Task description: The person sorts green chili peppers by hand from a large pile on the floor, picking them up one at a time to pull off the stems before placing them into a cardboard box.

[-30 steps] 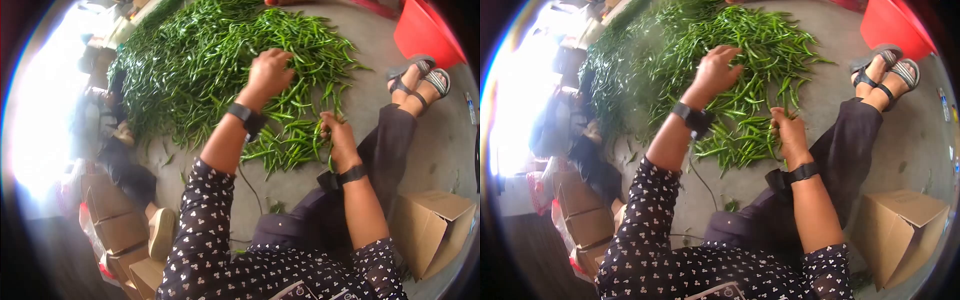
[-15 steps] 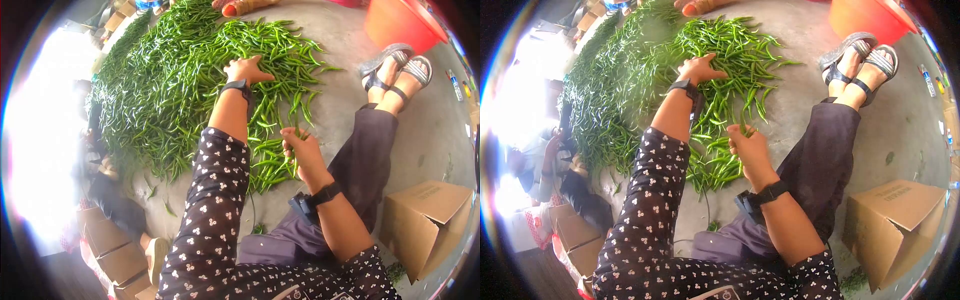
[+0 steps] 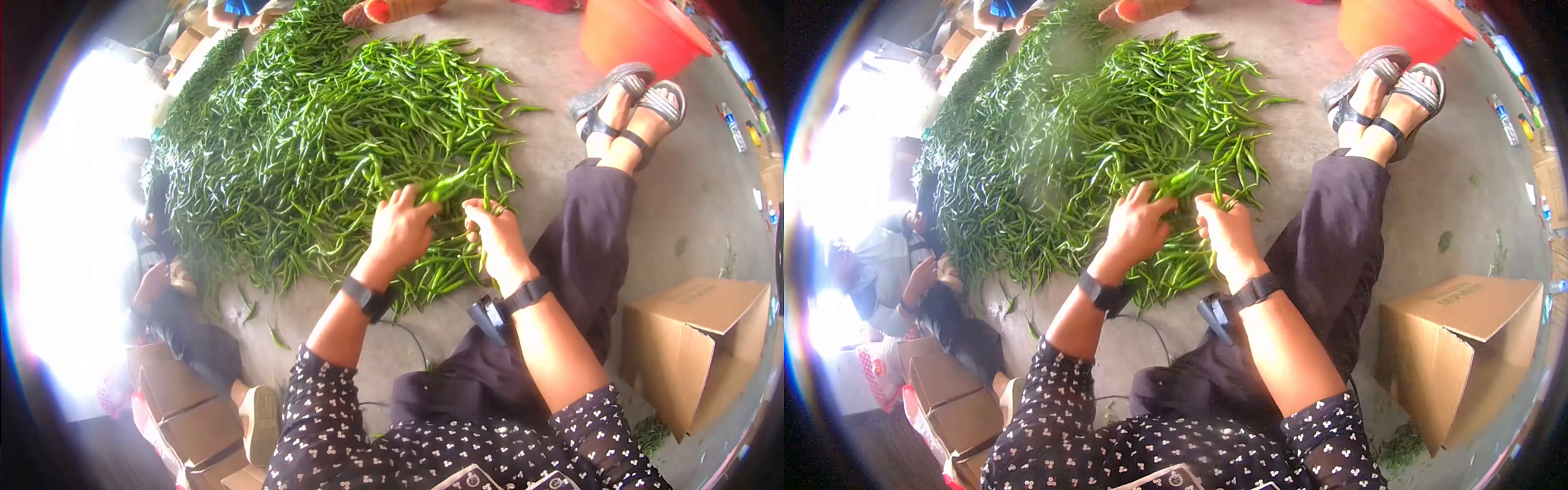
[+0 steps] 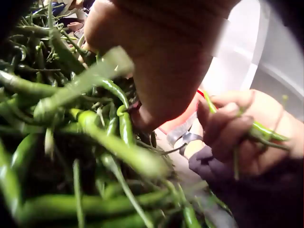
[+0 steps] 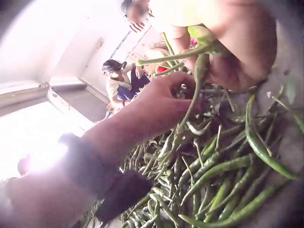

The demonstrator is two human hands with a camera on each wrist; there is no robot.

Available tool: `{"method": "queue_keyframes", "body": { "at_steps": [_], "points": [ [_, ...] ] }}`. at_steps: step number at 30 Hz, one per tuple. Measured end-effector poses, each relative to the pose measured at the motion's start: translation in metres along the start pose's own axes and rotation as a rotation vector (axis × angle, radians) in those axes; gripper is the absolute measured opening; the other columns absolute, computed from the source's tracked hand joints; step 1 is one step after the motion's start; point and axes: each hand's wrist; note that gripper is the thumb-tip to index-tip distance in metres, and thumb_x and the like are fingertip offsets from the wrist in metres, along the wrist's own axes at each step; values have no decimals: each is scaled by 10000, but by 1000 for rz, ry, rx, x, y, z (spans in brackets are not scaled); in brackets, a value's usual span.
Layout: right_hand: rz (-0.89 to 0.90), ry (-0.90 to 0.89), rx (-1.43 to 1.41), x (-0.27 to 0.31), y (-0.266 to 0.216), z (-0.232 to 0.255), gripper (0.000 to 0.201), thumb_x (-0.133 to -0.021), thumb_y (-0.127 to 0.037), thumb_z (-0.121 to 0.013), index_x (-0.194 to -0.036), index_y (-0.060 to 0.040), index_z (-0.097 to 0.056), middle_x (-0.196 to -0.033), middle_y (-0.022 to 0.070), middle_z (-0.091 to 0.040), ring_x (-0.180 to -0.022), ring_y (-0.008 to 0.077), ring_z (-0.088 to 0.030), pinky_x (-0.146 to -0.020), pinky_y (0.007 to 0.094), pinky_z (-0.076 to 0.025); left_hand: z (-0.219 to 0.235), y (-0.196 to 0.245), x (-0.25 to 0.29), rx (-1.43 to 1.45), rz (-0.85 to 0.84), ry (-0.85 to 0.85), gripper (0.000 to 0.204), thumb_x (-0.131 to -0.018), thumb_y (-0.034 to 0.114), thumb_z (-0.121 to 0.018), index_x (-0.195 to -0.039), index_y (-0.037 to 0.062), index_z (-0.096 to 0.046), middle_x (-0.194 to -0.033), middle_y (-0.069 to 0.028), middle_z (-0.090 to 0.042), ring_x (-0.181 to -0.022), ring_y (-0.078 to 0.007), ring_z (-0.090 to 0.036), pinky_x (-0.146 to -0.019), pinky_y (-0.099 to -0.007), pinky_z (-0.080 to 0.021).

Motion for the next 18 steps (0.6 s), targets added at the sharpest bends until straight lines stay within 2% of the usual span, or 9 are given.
{"method": "queue_keyframes", "body": {
  "at_steps": [3,5,6,7,9,11,14,16,18],
  "points": [
    [-8,13,22,2,0,1,95,-771,-203,-624,-818,-131,-584,-638,-28,-539,-489,54,-469,-415,198,-338,12,-9,35,-56,25,28,270,-640,100,-588,-907,121,-621,-1045,-134,-531,-1008,-310,-503,-823,-407,-433],
    [-2,21,22,2,3,2,92,-773,-217,-628,-804,-144,-581,-629,-33,-536,-479,53,-463,-403,200,-331,19,-21,54,94,167,31,248,-642,60,-559,-878,105,-621,-987,-106,-553,-967,-290,-524,-809,-369,-445],
    [-4,15,29,5,0,2,99,-776,-223,-627,-812,-145,-577,-628,-33,-536,-478,53,-463,-402,200,-332,21,-28,62,90,170,113,255,-641,32,-532,-874,91,-617,-948,-90,-560,-930,-285,-536,-798,-343,-452],
    [-5,10,37,7,-2,3,107,-778,-229,-627,-820,-147,-573,-628,-33,-536,-477,52,-463,-402,199,-332,26,-32,70,137,260,100,253,-637,30,-527,-863,87,-627,-979,-110,-558,-945,-287,-534,-811,-355,-446],
    [-1,18,53,8,-2,3,115,-783,-238,-623,-826,-146,-567,-627,-34,-536,-475,53,-463,-401,203,-332,26,-49,82,98,401,193,229,-640,45,-537,-833,100,-648,-1022,-153,-557,-965,-300,-530,-827,-362,-440],
    [15,25,49,10,-2,3,119,-784,-240,-623,-820,-142,-566,-622,-34,-533,-479,54,-465,-404,205,-335,28,-67,87,-26,399,286,267,-644,50,-533,-873,98,-663,-1137,-191,-518,-1059,-346,-477,-903,-412,-388],
    [6,46,61,9,-2,2,105,-783,-229,-620,-803,-142,-566,-625,-34,-537,-487,55,-468,-412,208,-340,39,-70,68,-75,409,351,268,-659,64,-544,-896,103,-663,-1132,-179,-525,-1075,-341,-465,-906,-422,-374],
    [19,39,61,9,-1,2,97,-780,-215,-616,-807,-133,-573,-630,-27,-541,-492,59,-471,-417,208,-341,40,-75,44,-51,298,407,262,-679,81,-555,-918,107,-659,-1120,-154,-536,-1079,-321,-465,-899,-413,-369],
    [33,37,62,8,1,2,90,-778,-202,-612,-810,-124,-581,-634,-20,-545,-496,64,-475,-423,208,-342,37,-79,13,6,251,346,245,-704,105,-562,-932,102,-649,-1066,-101,-566,-1035,-283,-495,-878,-406,-377]
  ]
}}
Point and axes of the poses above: each hand's wrist, its own x-axis away from the middle knuckle, its own z-axis out of the back of the hand, y = z × x
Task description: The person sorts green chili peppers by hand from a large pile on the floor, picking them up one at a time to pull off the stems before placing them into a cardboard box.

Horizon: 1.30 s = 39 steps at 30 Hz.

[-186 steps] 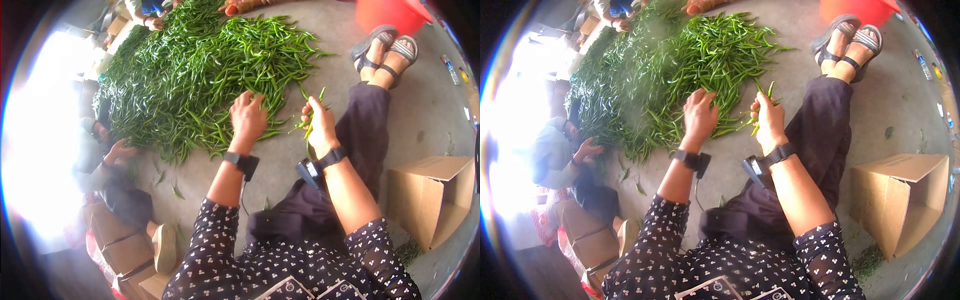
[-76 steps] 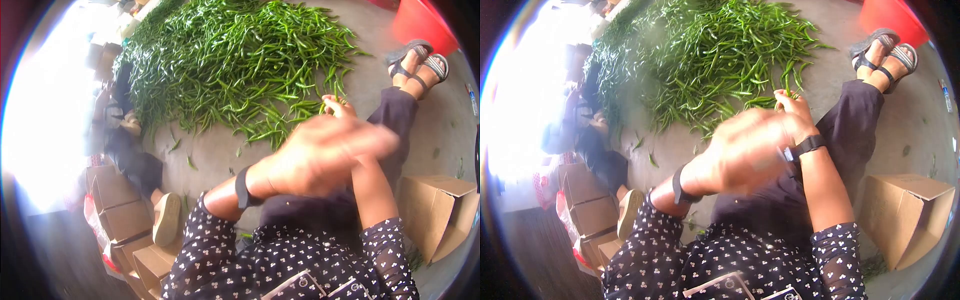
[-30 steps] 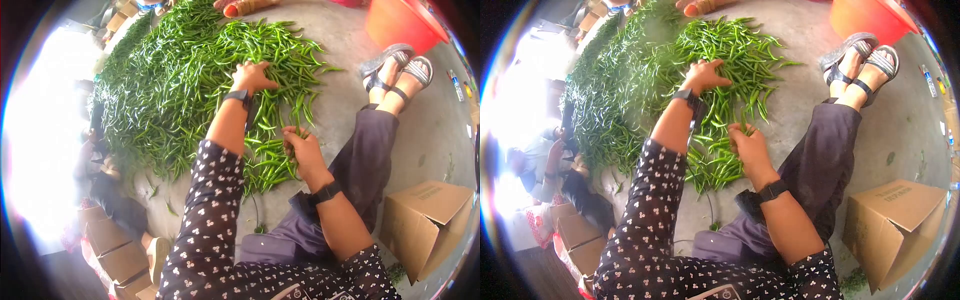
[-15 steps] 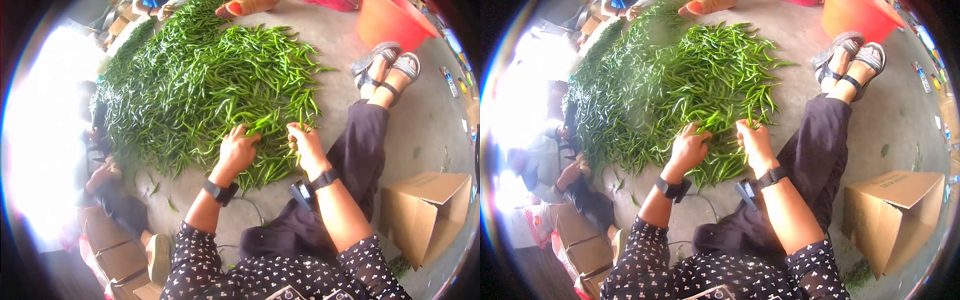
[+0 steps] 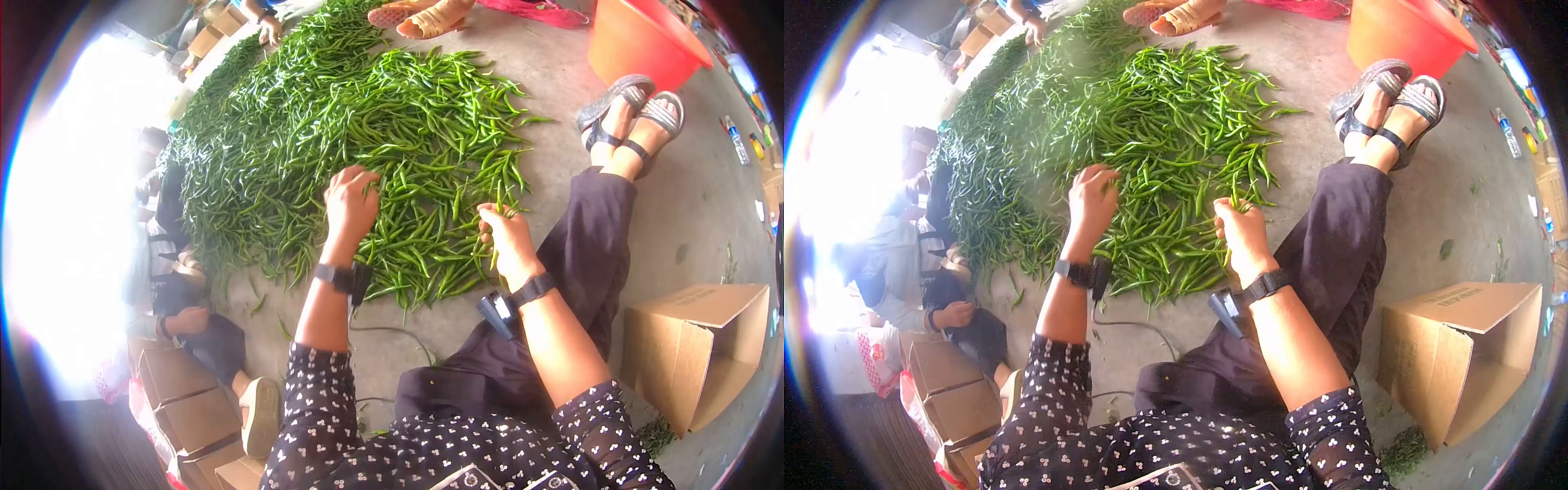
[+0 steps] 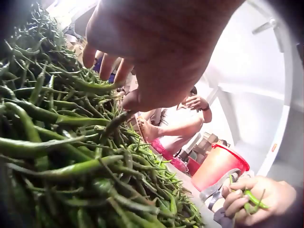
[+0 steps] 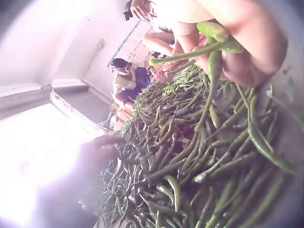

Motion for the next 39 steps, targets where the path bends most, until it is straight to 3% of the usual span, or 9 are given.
{"method": "queue_keyframes", "body": {
  "at_steps": [3,8,11,17,24,31,33,36,39],
  "points": [
    [49,16,-2,-1,1,1,87,-769,-178,-605,-816,-104,-601,-639,-6,-550,-499,75,-479,-430,213,-340,-33,6,-37,61,-57,-34,244,-718,148,-574,-949,99,-636,-1012,-83,-586,-981,-264,-522,-861,-397,-386],
    [12,65,7,-9,5,0,93,-765,-178,-604,-818,-102,-610,-633,-9,-545,-498,79,-480,-429,220,-332,-64,28,-49,-228,37,-318,551,-703,382,-652,-1206,207,-514,-1337,-132,-363,-1255,-311,-290,-943,-555,-290],
    [19,52,-11,-14,9,1,92,-766,-188,-610,-814,-110,-607,-630,-16,-544,-492,77,-477,-424,219,-330,-59,35,-40,-304,-4,-403,541,-695,392,-659,-1187,208,-532,-1316,-131,-389,-1245,-302,-308,-945,-523,-304],
    [-15,2,-25,-10,3,0,94,-769,-202,-621,-811,-120,-602,-627,-21,-544,-488,69,-474,-415,212,-331,-36,33,9,-262,-102,-252,372,-672,225,-631,-1039,182,-593,-1106,-92,-510,-1149,-284,-398,-823,-484,-389],
    [-17,0,-16,-4,0,4,114,-778,-230,-622,-815,-135,-569,-636,-26,-545,-487,54,-470,-405,198,-339,3,20,53,-204,66,-242,325,-686,148,-564,-1006,122,-608,-996,-83,-561,-1056,-256,-475,-815,-426,-414],
    [1,-4,-9,1,-1,4,120,-779,-235,-621,-814,-141,-555,-634,-29,-541,-482,48,-465,-401,194,-333,37,-20,77,-20,339,-367,312,-693,158,-589,-1000,131,-640,-1028,-68,-573,-1002,-286,-522,-842,-415,-425],
    [9,2,-6,1,-1,2,118,-780,-233,-621,-812,-140,-556,-632,-29,-540,-481,47,-462,-401,194,-331,41,-32,70,-14,335,-411,320,-693,187,-620,-1007,127,-640,-1078,-92,-559,-998,-300,-531,-855,-388,-432],
    [-3,1,0,1,-1,1,110,-779,-229,-622,-805,-140,-563,-631,-28,-540,-480,48,-459,-406,194,-332,33,-51,50,-185,150,-221,396,-698,263,-670,-1066,128,-611,-1148,-181,-516,-1046,-329,-504,-887,-378,-424],
    [30,-4,-10,-6,5,1,105,-777,-228,-622,-800,-139,-571,-631,-27,-541,-480,48,-457,-414,193,-336,20,-44,16,-45,184,-165,539,-683,330,-691,-1160,125,-547,-1203,-186,-479,-1061,-342,-494,-910,-391,-410]
  ]
}}
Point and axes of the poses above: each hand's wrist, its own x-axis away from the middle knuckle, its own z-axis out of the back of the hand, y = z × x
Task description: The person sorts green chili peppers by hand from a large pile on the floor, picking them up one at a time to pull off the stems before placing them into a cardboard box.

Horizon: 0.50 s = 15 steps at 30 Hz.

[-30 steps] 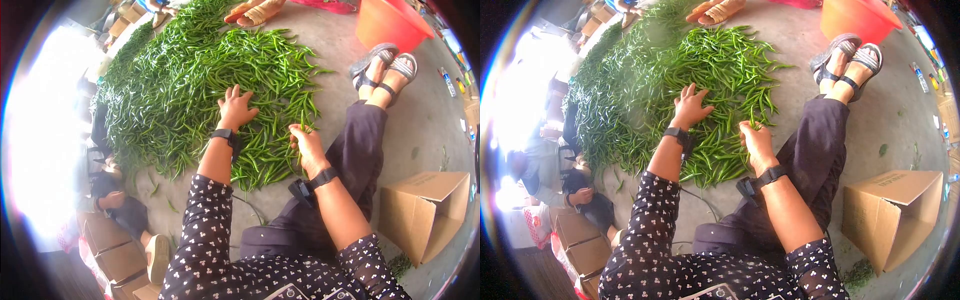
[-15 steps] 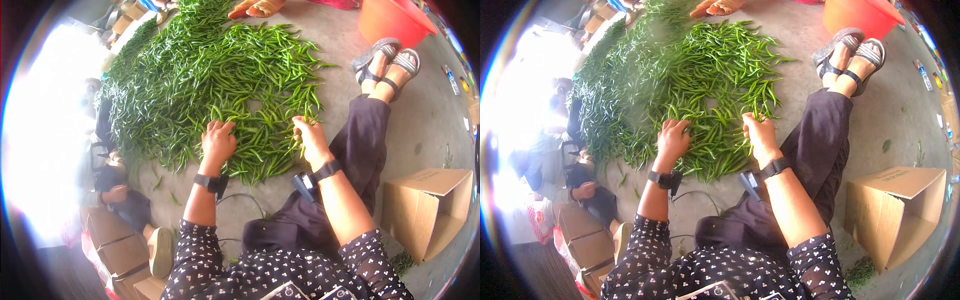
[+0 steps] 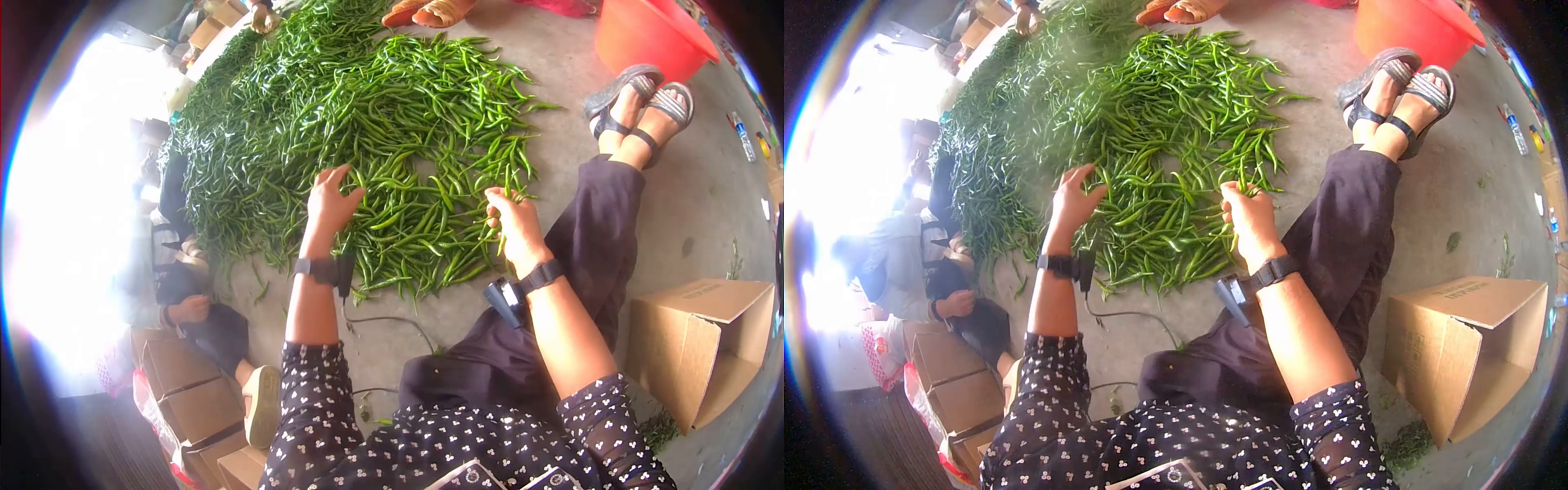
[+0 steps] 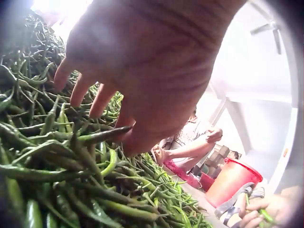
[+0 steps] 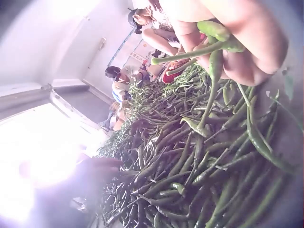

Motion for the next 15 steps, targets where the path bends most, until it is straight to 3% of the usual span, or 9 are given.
{"method": "queue_keyframes", "body": {
  "at_steps": [3,6,8,12,15],
  "points": [
    [-19,11,0,0,-1,-1,101,-774,-224,-621,-799,-138,-576,-630,-27,-542,-484,49,-462,-420,193,-337,-36,-1,-26,10,97,-55,675,-667,409,-698,-1233,115,-478,-1277,-170,-418,-1093,-333,-475,-939,-375,-390],
    [-24,14,22,1,-3,-2,102,-772,-225,-622,-796,-138,-575,-630,-27,-543,-487,50,-467,-420,194,-336,-36,57,-18,-124,251,-259,644,-684,445,-673,-1242,186,-481,-1330,-157,-358,-1187,-362,-372,-951,-503,-340],
    [-32,11,26,-2,-1,-3,102,-771,-226,-624,-794,-140,-573,-629,-29,-543,-489,51,-469,-419,195,-336,-44,73,-4,-152,155,-234,594,-683,405,-687,-1217,220,-506,-1337,-144,-356,-1182,-386,-366,-944,-503,-349],
    [-44,10,28,-4,1,-4,101,-768,-231,-627,-788,-151,-568,-629,-34,-543,-491,50,-472,-416,197,-336,-54,91,35,-72,-180,-28,330,-650,243,-667,-965,147,-645,-1179,-123,-467,-1101,-361,-400,-857,-494,-388],
    [-47,11,32,-4,1,-2,105,-768,-236,-626,-787,-161,-554,-635,-38,-542,-492,47,-470,-415,196,-334,-61,99,61,-31,-261,-56,241,-685,134,-605,-921,140,-652,-1083,-71,-529,-1096,-355,-396,-842,-485,-397]
  ]
}}
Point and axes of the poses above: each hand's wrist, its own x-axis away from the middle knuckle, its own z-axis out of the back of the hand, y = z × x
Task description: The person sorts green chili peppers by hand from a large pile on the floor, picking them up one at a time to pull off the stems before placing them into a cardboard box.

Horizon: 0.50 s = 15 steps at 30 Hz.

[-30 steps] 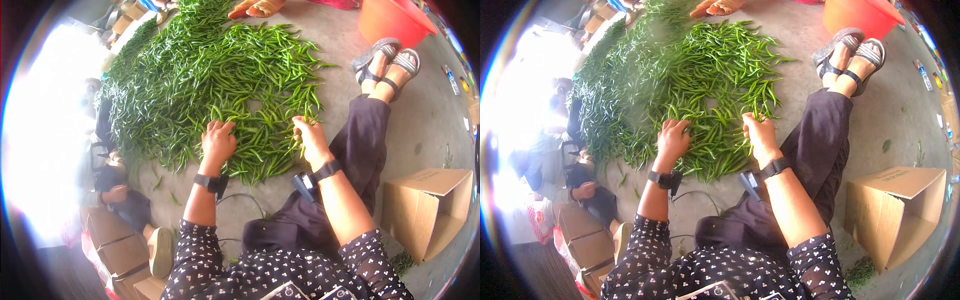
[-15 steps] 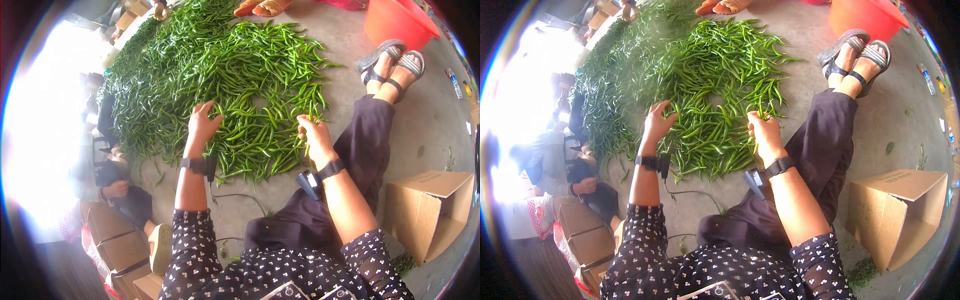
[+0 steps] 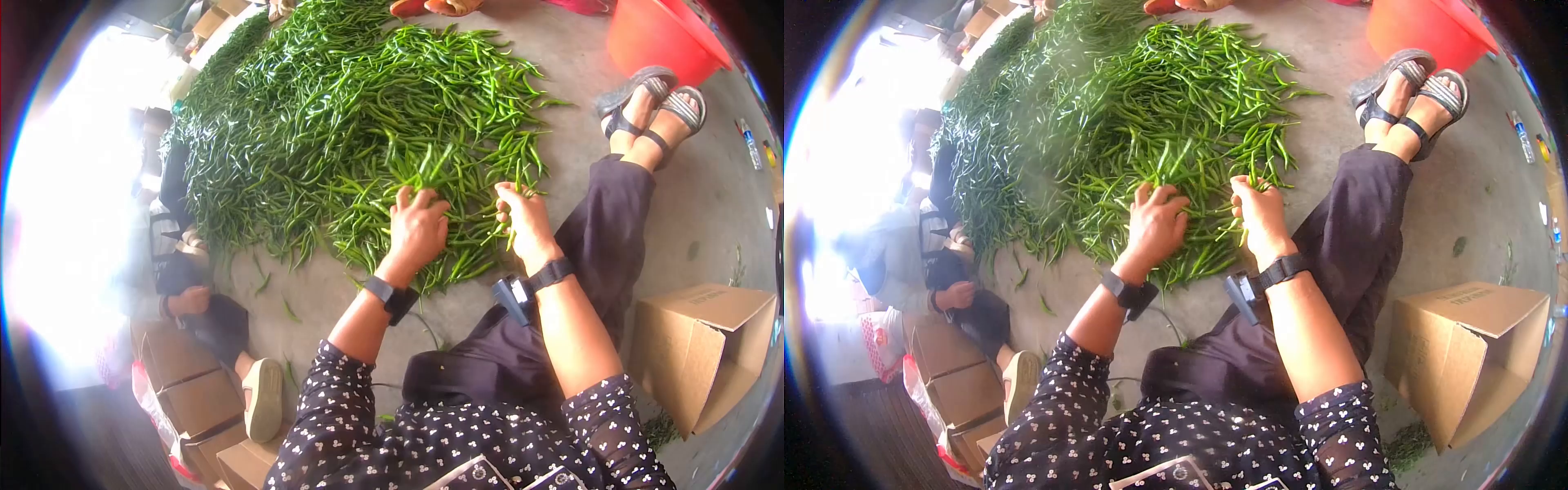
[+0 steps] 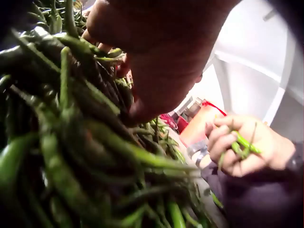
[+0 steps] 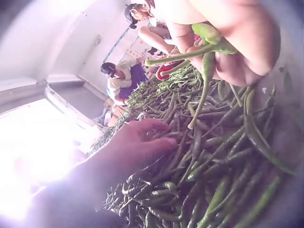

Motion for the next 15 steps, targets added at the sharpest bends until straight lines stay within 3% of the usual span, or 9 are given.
{"method": "queue_keyframes", "body": {
  "at_steps": [4,6,7,9,12,15],
  "points": [
    [5,13,13,5,-3,1,114,-767,-240,-626,-784,-166,-541,-641,-41,-540,-493,44,-468,-415,193,-334,8,2,12,18,-97,25,222,-694,130,-608,-912,133,-652,-1084,-80,-555,-1090,-373,-433,-860,-480,-400],
    [9,5,18,6,-3,1,114,-767,-240,-626,-783,-166,-540,-641,-41,-540,-493,44,-468,-416,192,-334,15,-5,10,181,-201,111,220,-696,109,-612,-912,118,-652,-1081,-94,-574,-1049,-331,-499,-871,-433,-414],
    [13,0,21,6,-3,1,115,-767,-240,-626,-781,-166,-540,-640,-41,-541,-493,44,-468,-417,191,-334,22,-11,8,215,-166,158,201,-703,86,-615,-900,96,-650,-1080,-109,-579,-999,-283,-548,-866,-375,-432],
    [11,11,25,6,-2,1,113,-768,-238,-626,-780,-165,-541,-640,-41,-540,-492,44,-468,-416,189,-333,27,-28,-2,343,-40,260,169,-712,78,-614,-878,73,-647,-1084,-120,-575,-983,-272,-560,-860,-360,-438],
    [5,9,18,7,-3,1,108,-770,-234,-625,-777,-162,-545,-638,-41,-540,-489,45,-467,-416,188,-332,26,-61,-27,218,133,396,228,-739,86,-603,-964,53,-614,-1051,-131,-586,-963,-284,-568,-852,-354,-443],
    [3,0,13,6,-4,1,99,-773,-227,-623,-773,-159,-552,-632,-40,-541,-487,47,-466,-417,188,-333,0,-96,-53,141,431,197,455,-747,252,-599,-1123,15,-506,-1065,-198,-555,-989,-333,-534,-876,-397,-413]
  ]
}}
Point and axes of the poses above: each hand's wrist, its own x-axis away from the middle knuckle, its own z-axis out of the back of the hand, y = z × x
